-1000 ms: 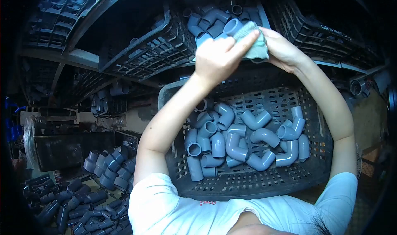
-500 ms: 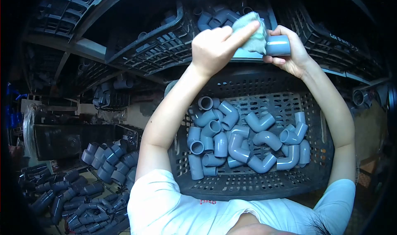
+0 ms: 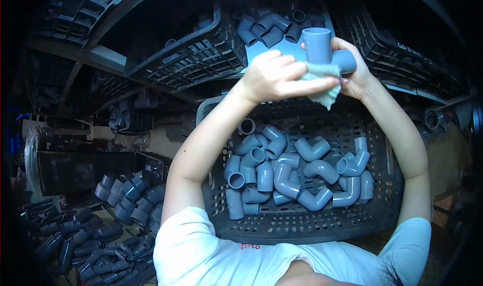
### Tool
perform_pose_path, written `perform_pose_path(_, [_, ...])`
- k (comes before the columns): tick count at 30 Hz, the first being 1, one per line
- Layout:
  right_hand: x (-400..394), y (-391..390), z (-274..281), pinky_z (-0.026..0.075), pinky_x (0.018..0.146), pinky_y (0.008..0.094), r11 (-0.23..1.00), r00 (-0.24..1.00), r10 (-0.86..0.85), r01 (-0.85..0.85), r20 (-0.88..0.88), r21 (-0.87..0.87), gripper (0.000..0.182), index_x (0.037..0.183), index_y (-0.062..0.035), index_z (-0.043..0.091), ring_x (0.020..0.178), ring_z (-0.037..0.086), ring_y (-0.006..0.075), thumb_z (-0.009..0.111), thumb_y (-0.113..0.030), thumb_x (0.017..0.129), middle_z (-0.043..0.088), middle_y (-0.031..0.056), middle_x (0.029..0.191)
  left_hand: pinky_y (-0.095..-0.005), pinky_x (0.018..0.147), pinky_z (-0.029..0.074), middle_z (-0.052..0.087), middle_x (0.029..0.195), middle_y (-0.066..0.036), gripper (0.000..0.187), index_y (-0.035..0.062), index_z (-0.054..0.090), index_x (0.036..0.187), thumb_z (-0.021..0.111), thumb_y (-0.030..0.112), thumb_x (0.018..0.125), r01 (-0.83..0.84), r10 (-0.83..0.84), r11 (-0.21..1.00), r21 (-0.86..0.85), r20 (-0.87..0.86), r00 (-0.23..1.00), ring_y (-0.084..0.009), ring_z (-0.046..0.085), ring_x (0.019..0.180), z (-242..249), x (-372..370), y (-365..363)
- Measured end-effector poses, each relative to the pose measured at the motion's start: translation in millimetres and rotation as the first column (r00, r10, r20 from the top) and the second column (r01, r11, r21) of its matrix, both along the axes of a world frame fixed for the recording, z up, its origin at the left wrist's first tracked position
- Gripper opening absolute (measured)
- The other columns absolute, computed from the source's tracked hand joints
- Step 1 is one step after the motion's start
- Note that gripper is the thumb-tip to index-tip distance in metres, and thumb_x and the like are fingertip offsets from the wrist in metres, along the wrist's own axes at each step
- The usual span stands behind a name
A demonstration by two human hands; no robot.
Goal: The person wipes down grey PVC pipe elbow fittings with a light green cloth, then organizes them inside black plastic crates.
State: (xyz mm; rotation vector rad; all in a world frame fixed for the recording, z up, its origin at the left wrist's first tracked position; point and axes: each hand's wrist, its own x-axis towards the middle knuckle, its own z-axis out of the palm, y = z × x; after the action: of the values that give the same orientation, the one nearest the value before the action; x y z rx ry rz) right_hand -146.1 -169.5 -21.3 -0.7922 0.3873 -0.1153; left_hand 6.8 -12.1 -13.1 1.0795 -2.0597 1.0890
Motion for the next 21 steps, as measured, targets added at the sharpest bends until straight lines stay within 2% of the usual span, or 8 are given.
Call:
perform_pose_path(5, [-3.5,3.3,0.9,0.047,0.033,0.0107,0.989,0.989,0.146,-0.145,0.030,-0.037,0.055,0.123,0.0041,0.055,0.051,0.065,0.0093,0.032,-0.041,0.101,0.069,0.0147,0.100,-0.0257,0.043,0.038,0.041,0.058,0.006,0.047,0.0277,0.073,0.113,0.079,0.025,0.067,0.042,-0.046,0.999,-0.022,-0.187,0.981,-0.0099,0.046,0.047,-1.4,6.6,-0.5])
perform_pose_path(9, [-7.8,-1.6,13.4,0.061,0.076,0.0321,0.981,0.987,0.058,-0.029,0.148,-0.190,0.057,0.128,-0.0003,0.054,0.101,0.068,0.0247,0.033,-0.046,0.101,0.065,0.0197,0.115,-0.0258,0.046,0.041,0.040,0.058,0.004,0.058,0.0360,0.064,0.129,0.072,0.024,0.073,0.046,-0.016,0.988,0.146,-0.200,0.980,-0.0111,0.051,0.049,-8.7,-20.3,-0.2])
perform_pose_path(10, [-5.7,0.8,25.0,0.058,0.080,0.0353,0.977,0.983,-0.070,0.101,0.167,-0.187,0.057,0.129,0.0039,0.053,0.085,0.064,0.0192,0.043,-0.039,0.093,0.063,0.0166,0.116,-0.0270,0.046,0.042,0.044,0.058,0.003,0.058,0.0358,0.061,0.132,0.069,0.023,0.076,0.009,0.035,0.974,0.225,-0.193,0.981,-0.0127,0.052,0.048,-12.7,-25.6,-2.4])
perform_pose_path(11, [-5.8,-41.9,4.8,0.056,0.077,0.0320,0.959,0.887,0.272,-0.280,0.374,-0.033,0.055,0.129,0.0069,0.051,0.083,0.060,0.0194,0.048,-0.036,0.095,0.062,0.0201,0.114,-0.0270,0.046,0.042,0.044,0.058,0.003,0.058,0.0358,0.061,0.132,0.069,0.023,0.076,0.013,0.032,0.975,0.222,-0.198,0.980,-0.0127,0.052,0.048,-15.4,-29.3,-2.1])
perform_pose_path(13, [-1.7,-34.6,13.4,0.057,0.072,0.0276,0.977,0.981,-0.159,0.173,0.115,-0.124,0.052,0.135,0.0025,0.043,0.081,0.058,0.0161,0.053,-0.032,0.098,0.058,0.0242,0.120,-0.0274,0.047,0.043,0.048,0.057,0.004,0.057,0.0351,0.061,0.132,0.068,0.020,0.078,0.037,0.022,0.944,0.328,-0.177,0.984,-0.0141,0.052,0.047,-15.7,-35.1,-1.1])
perform_pose_path(15, [4.7,-50.0,-6.8,0.054,0.086,0.0332,0.921,0.951,-0.310,0.302,0.006,-0.248,0.041,0.125,0.0083,0.051,0.094,0.062,0.0213,0.059,-0.019,0.094,0.063,0.0184,0.111,-0.0276,0.047,0.043,0.051,0.057,0.004,0.056,0.0335,0.061,0.132,0.068,0.018,0.078,0.031,0.022,0.951,0.308,-0.165,0.986,-0.0147,0.053,0.047,-13.4,-32.1,-3.9])
perform_pose_path(19, [12.1,-87.5,-50.6,0.049,0.096,0.0393,0.779,0.861,-0.308,-0.016,-0.405,-0.627,0.036,0.119,-0.0005,0.061,0.108,0.062,0.0245,0.064,-0.020,0.089,0.065,0.0146,0.114,-0.0297,0.049,0.045,0.060,0.062,0.002,0.063,0.0293,0.059,0.135,0.070,0.011,0.075,-0.020,0.086,0.970,0.241,-0.268,0.959,-0.0160,0.059,0.051,6.1,-16.8,-5.3])
perform_pose_path(21, [23.1,-122.4,-92.0,0.047,0.097,0.0368,0.574,0.908,-0.274,-0.111,-0.318,-0.811,0.046,0.122,-0.0018,0.061,0.113,0.060,0.0246,0.071,-0.016,0.080,0.063,0.0144,0.120,-0.0308,0.052,0.049,0.067,0.071,-0.002,0.068,0.0283,0.058,0.136,0.071,0.007,0.072,-0.114,0.192,0.960,0.255,-0.303,0.933,-0.0186,0.063,0.055,21.0,-11.2,2.6])
